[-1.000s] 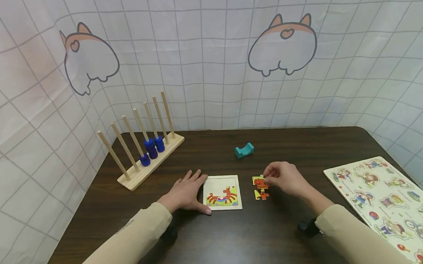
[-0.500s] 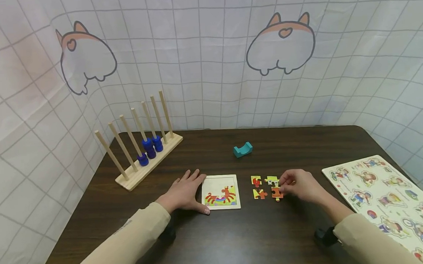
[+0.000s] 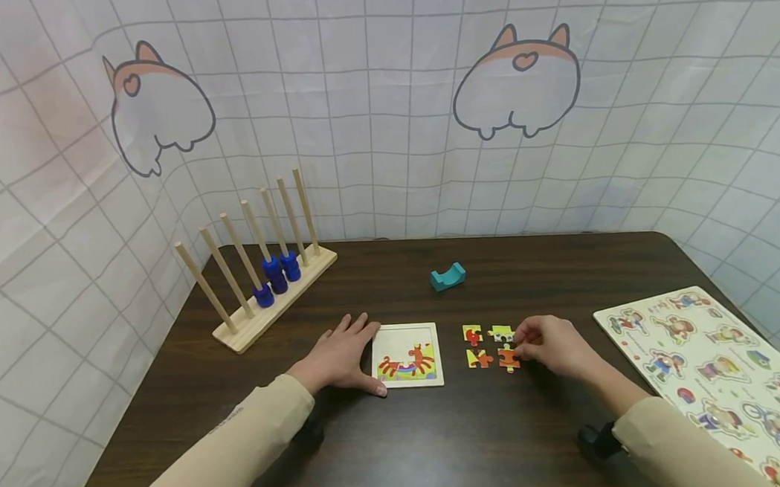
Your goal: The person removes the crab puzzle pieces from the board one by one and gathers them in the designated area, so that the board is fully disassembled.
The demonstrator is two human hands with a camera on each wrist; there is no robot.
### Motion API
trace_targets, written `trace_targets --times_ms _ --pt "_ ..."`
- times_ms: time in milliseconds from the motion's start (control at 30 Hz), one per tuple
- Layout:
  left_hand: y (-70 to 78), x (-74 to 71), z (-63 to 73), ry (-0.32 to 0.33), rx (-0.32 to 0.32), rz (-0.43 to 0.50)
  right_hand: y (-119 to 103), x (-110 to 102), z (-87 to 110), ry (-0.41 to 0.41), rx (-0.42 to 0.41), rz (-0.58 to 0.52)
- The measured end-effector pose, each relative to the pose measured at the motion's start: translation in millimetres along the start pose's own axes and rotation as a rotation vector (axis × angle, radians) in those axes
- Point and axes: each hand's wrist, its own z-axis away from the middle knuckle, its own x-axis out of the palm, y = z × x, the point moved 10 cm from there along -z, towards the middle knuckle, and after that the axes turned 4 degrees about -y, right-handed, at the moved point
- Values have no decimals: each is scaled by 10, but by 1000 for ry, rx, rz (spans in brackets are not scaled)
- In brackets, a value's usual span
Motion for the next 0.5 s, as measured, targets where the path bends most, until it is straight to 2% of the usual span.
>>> trace_targets --times_ms 300,500 --pt "-3 -9 -11 1 -5 -9 -42 73 97 -75 -74 94" --pt "-5 9 -10 0 -5 -11 -60 108 101 -72 -94 112"
